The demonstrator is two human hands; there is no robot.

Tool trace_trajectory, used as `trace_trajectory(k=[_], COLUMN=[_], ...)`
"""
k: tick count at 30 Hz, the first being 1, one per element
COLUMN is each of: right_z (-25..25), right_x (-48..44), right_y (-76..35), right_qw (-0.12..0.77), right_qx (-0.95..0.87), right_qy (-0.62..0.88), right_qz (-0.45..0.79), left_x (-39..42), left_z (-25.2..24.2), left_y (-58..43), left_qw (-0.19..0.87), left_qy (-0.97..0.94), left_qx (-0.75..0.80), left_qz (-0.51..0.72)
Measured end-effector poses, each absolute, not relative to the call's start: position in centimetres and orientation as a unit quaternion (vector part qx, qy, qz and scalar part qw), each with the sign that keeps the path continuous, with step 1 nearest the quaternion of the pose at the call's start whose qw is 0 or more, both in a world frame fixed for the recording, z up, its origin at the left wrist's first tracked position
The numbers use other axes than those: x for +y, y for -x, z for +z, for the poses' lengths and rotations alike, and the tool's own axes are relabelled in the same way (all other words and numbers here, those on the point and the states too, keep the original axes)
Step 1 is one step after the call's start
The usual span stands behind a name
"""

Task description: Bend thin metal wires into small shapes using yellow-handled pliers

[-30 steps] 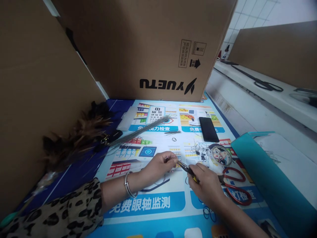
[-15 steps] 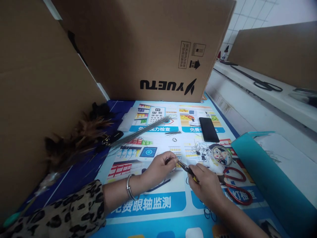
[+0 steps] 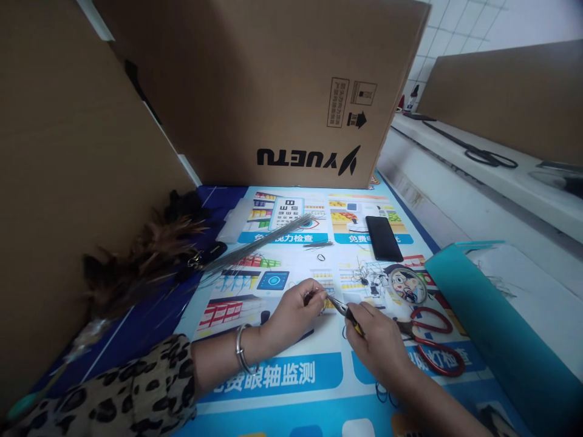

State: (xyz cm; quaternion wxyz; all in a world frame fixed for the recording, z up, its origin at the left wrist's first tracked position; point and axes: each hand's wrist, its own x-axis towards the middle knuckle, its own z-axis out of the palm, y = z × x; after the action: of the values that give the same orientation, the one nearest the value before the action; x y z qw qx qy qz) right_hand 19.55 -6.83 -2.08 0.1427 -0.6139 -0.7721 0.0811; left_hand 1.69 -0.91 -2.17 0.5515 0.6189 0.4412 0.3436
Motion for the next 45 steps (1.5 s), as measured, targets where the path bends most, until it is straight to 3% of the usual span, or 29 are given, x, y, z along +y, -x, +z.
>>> trace_trajectory(k=[4,10,17,30,45], right_z=[-1.7,-1.3,-1.5,-0.9,-1.5], right_x=[-6.6,-6.4,-6.2,-6.1,-6.7], right_y=[-19.4,-19.6,-19.9,-19.9,-20.1], right_qw=[0.142,0.17,0.191,0.188,0.132], right_qx=[-0.761,-0.74,-0.729,-0.734,-0.773], right_qy=[0.621,0.609,0.604,0.596,0.609], right_qz=[0.126,0.229,0.259,0.267,0.12], left_x=[-0.9,-0.5,-0.5,-0.3,-0.2], left_z=[-2.1,-2.2,-1.9,-2.1,-1.4], left_y=[-1.7,-1.5,-1.7,-1.3,-0.9], left_qw=[0.561,0.668,0.755,0.695,0.528], left_qy=[-0.608,-0.541,-0.468,-0.524,-0.686], left_qx=[0.444,0.392,0.323,0.377,0.398], left_qz=[0.344,0.328,0.327,0.317,0.304])
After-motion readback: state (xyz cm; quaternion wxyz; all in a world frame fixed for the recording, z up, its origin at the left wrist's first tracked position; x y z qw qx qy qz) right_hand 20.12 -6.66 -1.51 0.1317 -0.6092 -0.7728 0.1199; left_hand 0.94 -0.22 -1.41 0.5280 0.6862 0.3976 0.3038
